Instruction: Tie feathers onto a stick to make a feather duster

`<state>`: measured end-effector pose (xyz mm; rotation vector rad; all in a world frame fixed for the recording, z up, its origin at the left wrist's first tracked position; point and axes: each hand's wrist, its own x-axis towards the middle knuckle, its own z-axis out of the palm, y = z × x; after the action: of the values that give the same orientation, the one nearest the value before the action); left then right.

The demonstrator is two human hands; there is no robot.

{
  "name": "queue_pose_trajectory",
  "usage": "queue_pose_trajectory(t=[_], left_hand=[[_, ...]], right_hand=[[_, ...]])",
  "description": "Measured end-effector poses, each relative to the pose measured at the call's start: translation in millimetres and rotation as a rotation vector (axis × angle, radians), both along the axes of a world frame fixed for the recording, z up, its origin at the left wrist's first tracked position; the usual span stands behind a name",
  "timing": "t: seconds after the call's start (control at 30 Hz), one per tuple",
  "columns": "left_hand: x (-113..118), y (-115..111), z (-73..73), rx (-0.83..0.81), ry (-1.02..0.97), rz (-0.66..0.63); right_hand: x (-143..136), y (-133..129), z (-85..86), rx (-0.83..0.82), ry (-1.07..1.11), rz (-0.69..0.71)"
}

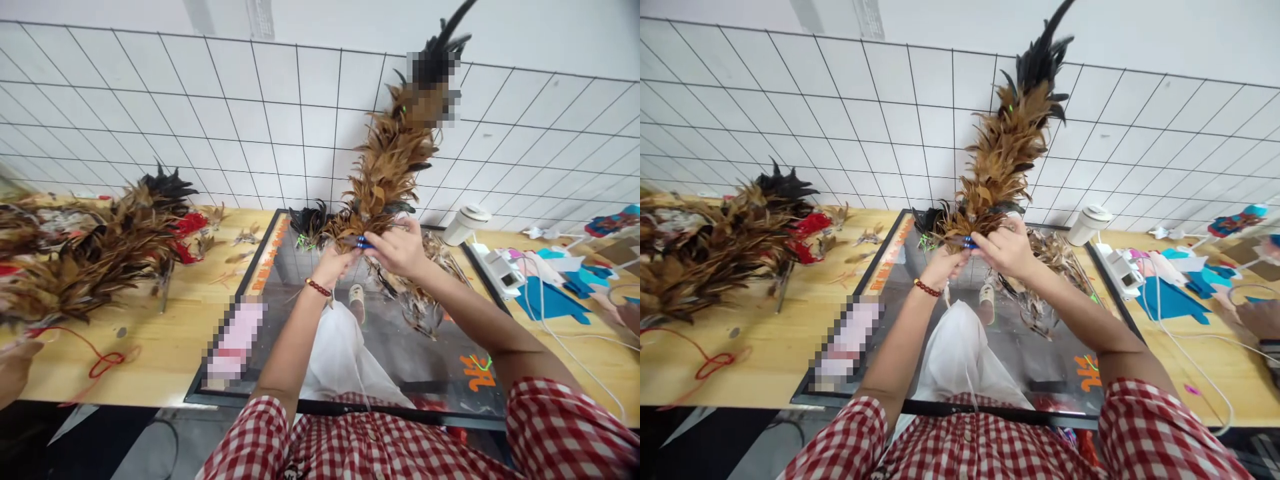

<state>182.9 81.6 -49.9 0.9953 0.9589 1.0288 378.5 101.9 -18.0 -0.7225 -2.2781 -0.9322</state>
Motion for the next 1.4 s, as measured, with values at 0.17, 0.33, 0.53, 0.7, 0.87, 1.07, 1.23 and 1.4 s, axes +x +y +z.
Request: queue_pose_trajectory(t=[0.17,0.33,0.53,0.7,0.87,1.07,1.23,1.4], left_hand=[[-1.0,-4.9,1.7,-0.01,0.0,-0.162],[-3.2,0.8,-8.0,-0.011,-0.01,-0.292],[-4.3,2.4,-8.0,-0.099,-0.143,-0.344],[-5.2,4.6,-6.0,-0.26,-0.279,-0.465],[-2.2,8.0,-14.8,-0.277,-0.312,-0.595],[2.7,5.4,-20.6,-0.218,-0.225,-0.562],[14.5,1.8,-15.7,0.047,-0.005,-0.118],[16.6,-0.9,-11.6,0.379,0.383,0.257]], right_hand=[[42.5,53.1,61.9,-0.171,0.256,-0.384],[121.3,100.9,136.0,-0.078,0.748,-0.56],[108.6,66.1,90.5,0.106,0.8,-0.292],[34.5,7.7,5.9,-0.152,0.099,-0.056],[31.9,41.4,41.0,-0.199,0.115,-0.266],[89.4,110.2,153.4,-0.159,0.688,-0.668],[86.2,69.1,121.8,0.028,0.694,-0.394],[8.0,-2.6,30.6,-0.165,-0.014,-0.07]])
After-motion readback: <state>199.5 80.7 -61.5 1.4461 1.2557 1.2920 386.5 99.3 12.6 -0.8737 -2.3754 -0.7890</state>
